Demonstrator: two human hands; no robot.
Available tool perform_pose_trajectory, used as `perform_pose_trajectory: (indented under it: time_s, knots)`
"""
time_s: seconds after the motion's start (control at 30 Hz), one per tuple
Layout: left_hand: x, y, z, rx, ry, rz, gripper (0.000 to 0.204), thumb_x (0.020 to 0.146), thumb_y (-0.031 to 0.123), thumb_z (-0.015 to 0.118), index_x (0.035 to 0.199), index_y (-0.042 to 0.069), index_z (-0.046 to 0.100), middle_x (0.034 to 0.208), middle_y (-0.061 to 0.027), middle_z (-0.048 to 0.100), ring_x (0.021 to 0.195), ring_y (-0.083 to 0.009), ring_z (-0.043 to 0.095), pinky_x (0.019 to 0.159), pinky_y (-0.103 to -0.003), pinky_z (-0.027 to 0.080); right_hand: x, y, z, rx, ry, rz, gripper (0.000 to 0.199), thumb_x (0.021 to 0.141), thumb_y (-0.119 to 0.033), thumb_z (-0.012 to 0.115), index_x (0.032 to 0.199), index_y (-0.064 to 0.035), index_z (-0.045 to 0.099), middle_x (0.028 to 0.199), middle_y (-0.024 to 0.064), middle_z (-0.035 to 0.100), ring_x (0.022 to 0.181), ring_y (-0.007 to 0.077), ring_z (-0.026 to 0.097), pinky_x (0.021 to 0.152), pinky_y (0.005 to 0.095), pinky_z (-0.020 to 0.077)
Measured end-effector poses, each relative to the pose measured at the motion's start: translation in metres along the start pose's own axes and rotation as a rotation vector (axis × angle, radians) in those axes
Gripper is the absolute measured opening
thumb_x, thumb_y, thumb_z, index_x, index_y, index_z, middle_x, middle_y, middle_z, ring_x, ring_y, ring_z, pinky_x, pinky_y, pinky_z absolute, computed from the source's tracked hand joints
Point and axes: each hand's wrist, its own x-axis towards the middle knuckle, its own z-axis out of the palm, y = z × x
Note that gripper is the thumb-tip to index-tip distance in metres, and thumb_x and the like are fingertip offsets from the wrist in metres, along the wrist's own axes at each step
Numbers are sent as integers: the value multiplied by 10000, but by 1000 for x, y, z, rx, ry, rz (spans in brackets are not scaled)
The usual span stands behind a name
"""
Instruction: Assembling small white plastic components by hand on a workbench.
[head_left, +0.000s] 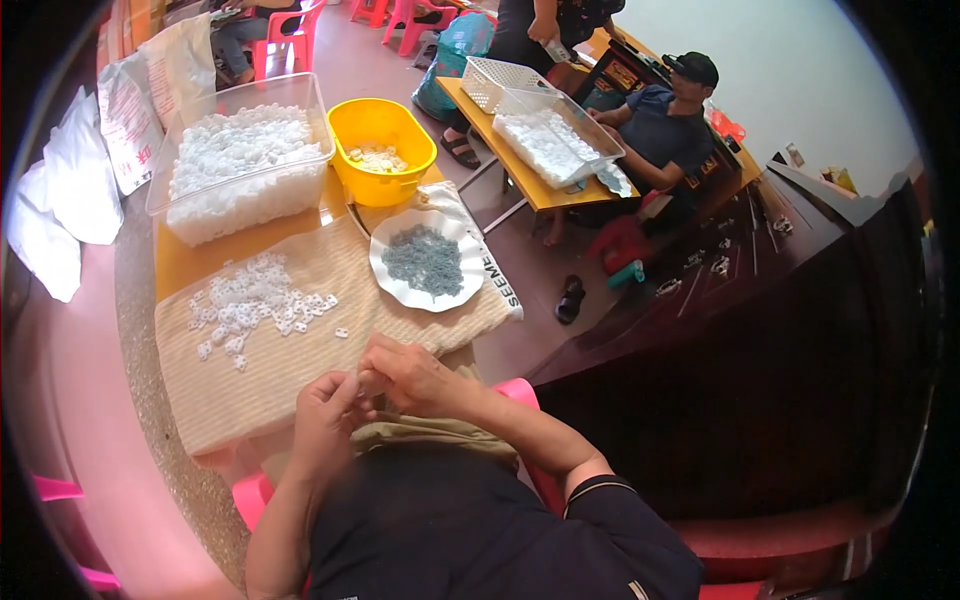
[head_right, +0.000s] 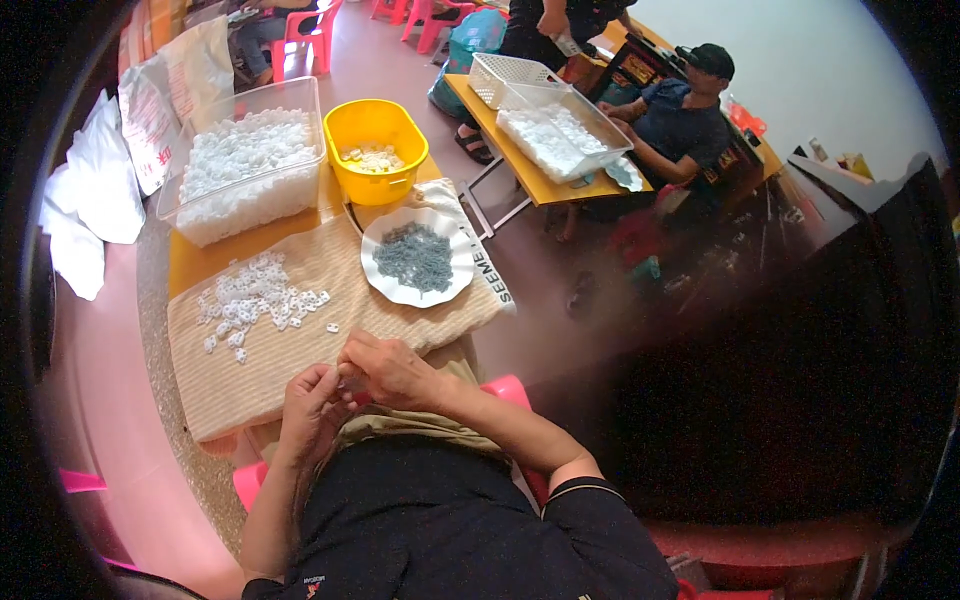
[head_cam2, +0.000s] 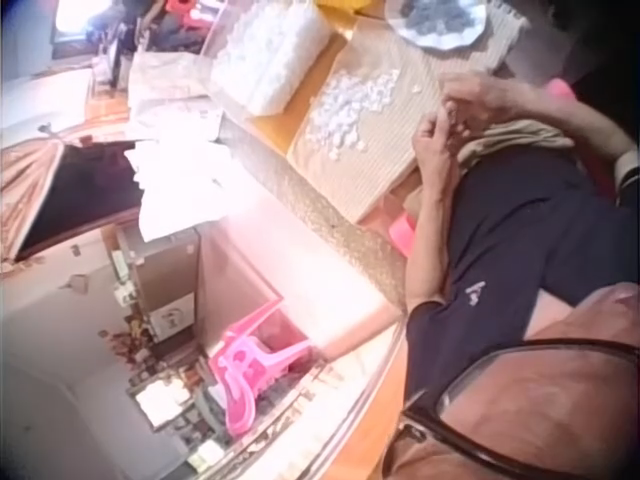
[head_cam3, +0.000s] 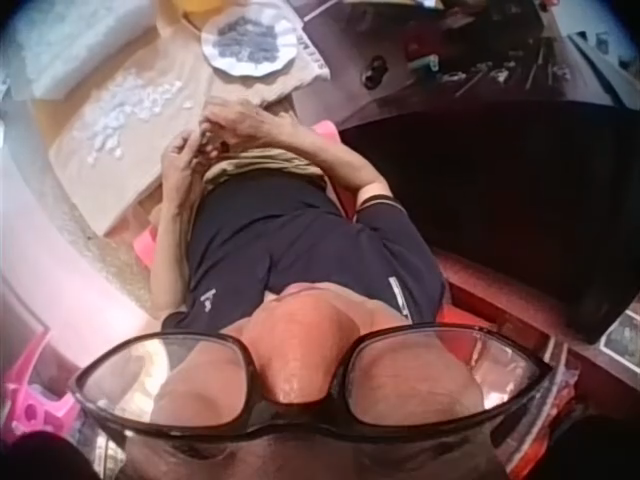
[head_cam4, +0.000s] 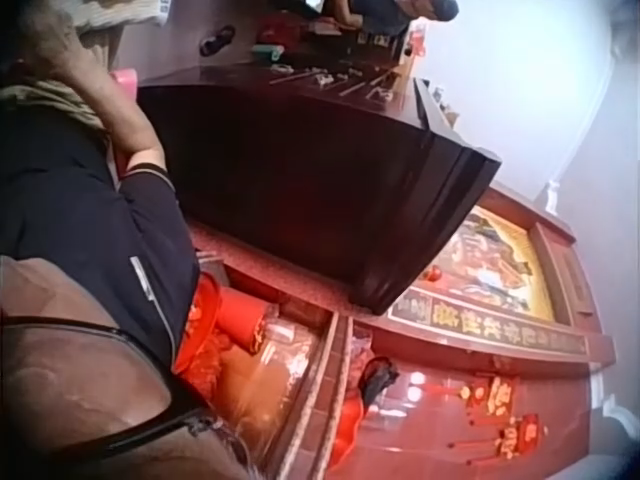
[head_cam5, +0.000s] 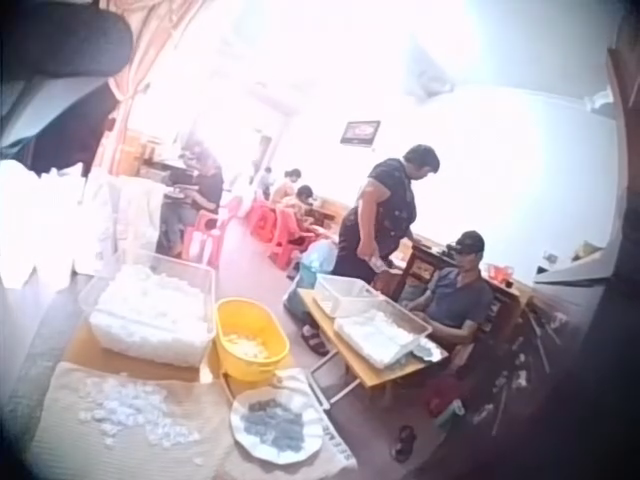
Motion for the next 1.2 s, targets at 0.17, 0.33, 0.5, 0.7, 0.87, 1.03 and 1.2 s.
perform_pose_trajectory:
  time_s: [0.17,0.33,0.5,0.7,0.87,1.03,1.2]
  knots:
    - [1,-1,3,-27,0,-1,152,943,175,589,934,24,586,774,-45,593,677,-125,594,634,-251,546,-3,3,-2,245,78,-11,73,886,-69,622,895,4,619,857,105,585,757,225,584,670,313,468]
    - [4,-4,6,-42,15,26,154,946,173,584,950,19,582,779,-55,598,690,-138,600,632,-255,546,-6,8,-1,307,90,47,88,891,-77,628,904,10,641,881,92,603,770,184,589,682,290,462]
    - [1,-9,-5,23,56,71,145,936,185,600,941,40,595,831,-39,629,717,-107,608,655,-242,519,-8,8,19,411,98,136,97,901,-83,628,916,12,641,874,76,600,748,144,578,656,262,454]
    - [11,-18,-33,46,88,117,161,927,179,620,959,22,610,831,-45,651,696,-97,614,646,-210,517,-2,8,43,564,129,345,73,914,-43,596,898,28,596,827,71,584,724,112,620,614,242,516]
    - [16,-21,-58,46,68,168,140,943,141,594,955,2,604,819,-43,641,701,-88,603,650,-210,512,3,20,69,534,136,308,65,917,-30,585,894,31,588,822,70,574,691,113,635,592,239,525]
    - [15,-26,-82,40,51,208,151,946,145,591,955,-5,601,798,-33,626,687,-82,591,649,-211,508,7,20,90,515,138,325,63,903,0,597,952,38,587,913,64,571,699,94,595,583,212,492]
    - [10,-26,-95,27,89,201,157,943,163,599,955,6,608,791,-26,621,673,-79,591,643,-213,518,10,18,108,441,165,304,71,899,-8,610,961,23,598,903,56,570,767,85,569,655,215,474]
